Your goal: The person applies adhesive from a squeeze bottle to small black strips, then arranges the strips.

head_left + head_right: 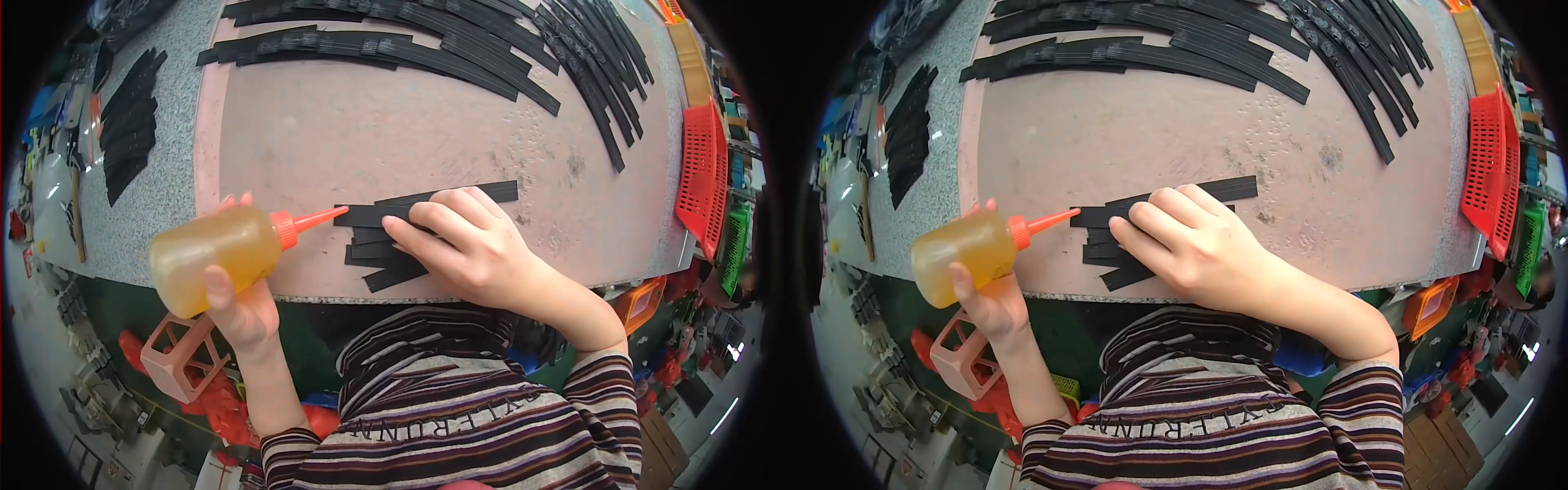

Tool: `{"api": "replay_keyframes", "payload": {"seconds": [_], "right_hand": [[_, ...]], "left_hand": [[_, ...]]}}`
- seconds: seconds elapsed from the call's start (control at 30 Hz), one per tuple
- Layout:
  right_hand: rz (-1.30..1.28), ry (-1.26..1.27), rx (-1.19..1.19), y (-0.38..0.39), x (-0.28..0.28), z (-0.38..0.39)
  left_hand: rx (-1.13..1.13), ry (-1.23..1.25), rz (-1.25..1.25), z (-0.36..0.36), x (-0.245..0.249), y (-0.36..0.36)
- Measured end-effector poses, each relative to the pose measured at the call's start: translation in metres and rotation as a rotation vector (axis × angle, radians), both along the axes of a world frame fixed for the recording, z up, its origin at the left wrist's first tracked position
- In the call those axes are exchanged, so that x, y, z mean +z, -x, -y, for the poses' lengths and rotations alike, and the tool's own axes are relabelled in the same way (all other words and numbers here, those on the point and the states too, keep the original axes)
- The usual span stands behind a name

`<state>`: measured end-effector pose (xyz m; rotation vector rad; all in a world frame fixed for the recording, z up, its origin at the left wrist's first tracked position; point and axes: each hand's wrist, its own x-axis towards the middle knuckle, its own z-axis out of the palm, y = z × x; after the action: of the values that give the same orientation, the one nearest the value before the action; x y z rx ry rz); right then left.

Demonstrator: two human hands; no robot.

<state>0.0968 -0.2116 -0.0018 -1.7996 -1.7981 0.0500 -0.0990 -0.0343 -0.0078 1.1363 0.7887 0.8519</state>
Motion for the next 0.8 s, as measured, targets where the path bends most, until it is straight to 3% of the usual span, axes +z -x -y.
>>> {"api": "replay_keyframes", "payload": {"seconds": [0.17,0.53,0.7,0.8], "right_hand": [[0.087,-0.003,-0.012,0.006,-0.006,-0.008],[-0.140,0.097,-0.106,0.001,0.006,-0.011],[-0.232,0.261,-0.276,-0.004,0.019,-0.008],[-0.326,0.217,-0.236,-0.003,0.018,-0.009]], "left_hand": [[-0.061,-0.056,-0.044,-0.007,-0.001,0.003],[-0.109,-0.067,-0.038,-0.015,-0.008,0.015],[0.095,0.103,0.234,-0.025,-0.002,0.032],[0.118,0.192,0.329,-0.025,-0.006,0.029]]}}
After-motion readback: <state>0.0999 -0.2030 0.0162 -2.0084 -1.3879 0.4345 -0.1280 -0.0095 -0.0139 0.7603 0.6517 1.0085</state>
